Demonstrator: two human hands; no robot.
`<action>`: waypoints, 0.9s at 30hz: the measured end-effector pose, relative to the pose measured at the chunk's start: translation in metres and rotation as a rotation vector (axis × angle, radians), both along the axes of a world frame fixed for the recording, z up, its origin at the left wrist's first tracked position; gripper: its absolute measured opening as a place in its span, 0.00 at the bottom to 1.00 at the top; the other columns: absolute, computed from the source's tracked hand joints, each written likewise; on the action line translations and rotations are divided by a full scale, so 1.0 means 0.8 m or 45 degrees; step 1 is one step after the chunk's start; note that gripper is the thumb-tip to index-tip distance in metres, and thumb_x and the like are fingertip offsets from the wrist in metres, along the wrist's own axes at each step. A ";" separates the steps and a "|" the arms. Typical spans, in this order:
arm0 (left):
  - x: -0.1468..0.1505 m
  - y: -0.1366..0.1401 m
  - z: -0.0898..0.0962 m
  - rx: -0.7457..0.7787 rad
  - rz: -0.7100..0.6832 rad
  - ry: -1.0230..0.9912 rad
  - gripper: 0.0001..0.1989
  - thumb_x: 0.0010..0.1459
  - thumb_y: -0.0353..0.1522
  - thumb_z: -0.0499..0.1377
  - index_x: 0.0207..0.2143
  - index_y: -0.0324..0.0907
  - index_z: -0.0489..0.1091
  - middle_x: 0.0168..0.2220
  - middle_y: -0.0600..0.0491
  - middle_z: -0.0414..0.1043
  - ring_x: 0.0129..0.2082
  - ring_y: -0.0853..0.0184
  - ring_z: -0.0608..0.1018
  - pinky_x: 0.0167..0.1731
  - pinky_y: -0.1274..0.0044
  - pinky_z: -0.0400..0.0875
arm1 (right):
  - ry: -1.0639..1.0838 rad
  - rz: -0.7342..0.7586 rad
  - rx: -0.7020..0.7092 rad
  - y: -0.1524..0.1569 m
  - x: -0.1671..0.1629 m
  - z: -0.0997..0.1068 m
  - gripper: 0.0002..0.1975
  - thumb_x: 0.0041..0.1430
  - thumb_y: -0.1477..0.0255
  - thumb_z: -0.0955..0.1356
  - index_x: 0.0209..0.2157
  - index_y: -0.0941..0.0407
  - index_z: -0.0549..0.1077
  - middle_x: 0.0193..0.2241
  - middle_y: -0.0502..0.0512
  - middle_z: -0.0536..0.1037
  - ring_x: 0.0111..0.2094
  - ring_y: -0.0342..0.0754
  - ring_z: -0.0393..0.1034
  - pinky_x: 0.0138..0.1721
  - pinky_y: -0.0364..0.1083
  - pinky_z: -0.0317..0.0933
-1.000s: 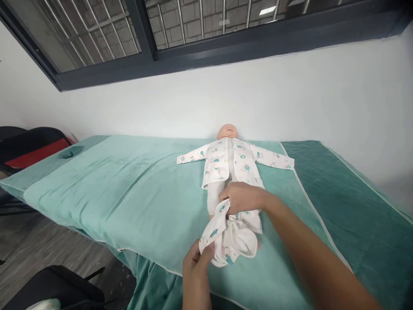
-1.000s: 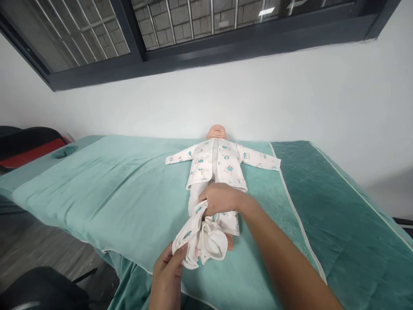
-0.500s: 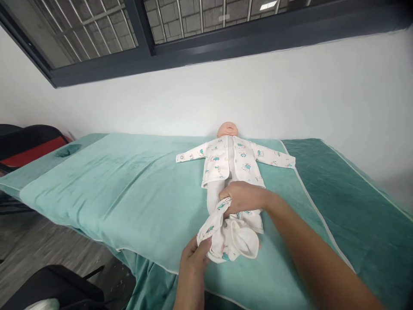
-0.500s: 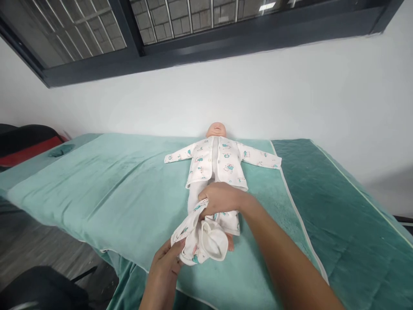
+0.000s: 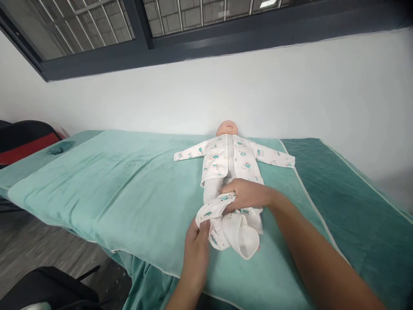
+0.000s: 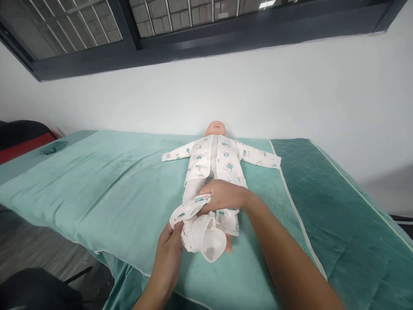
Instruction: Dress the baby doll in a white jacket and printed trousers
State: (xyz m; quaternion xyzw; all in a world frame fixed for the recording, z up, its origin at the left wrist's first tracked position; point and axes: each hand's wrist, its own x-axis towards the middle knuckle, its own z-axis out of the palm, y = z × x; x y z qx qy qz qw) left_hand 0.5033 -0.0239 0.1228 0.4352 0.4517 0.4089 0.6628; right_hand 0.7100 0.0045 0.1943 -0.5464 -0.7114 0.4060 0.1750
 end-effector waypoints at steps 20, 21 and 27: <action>0.020 0.115 0.004 0.711 -0.210 0.623 0.19 0.63 0.44 0.47 0.26 0.41 0.62 0.27 0.54 0.68 0.29 0.68 0.67 0.30 0.78 0.60 | -0.095 -0.078 0.019 -0.001 -0.001 0.002 0.09 0.50 0.66 0.71 0.30 0.56 0.72 0.32 0.51 0.77 0.34 0.49 0.69 0.32 0.44 0.57; 0.023 0.123 0.004 0.743 -0.221 0.642 0.19 0.63 0.45 0.47 0.26 0.41 0.62 0.27 0.54 0.68 0.29 0.68 0.67 0.30 0.78 0.60 | -0.106 -0.073 0.023 -0.001 -0.001 0.003 0.10 0.49 0.65 0.71 0.32 0.56 0.73 0.33 0.51 0.78 0.35 0.49 0.70 0.33 0.44 0.57; 0.042 0.164 -0.001 1.018 -0.219 0.816 0.20 0.63 0.47 0.46 0.25 0.42 0.61 0.26 0.53 0.69 0.28 0.66 0.68 0.31 0.76 0.60 | -0.182 0.005 -0.003 0.002 0.001 0.003 0.17 0.46 0.59 0.73 0.34 0.56 0.74 0.33 0.52 0.78 0.33 0.49 0.70 0.32 0.45 0.58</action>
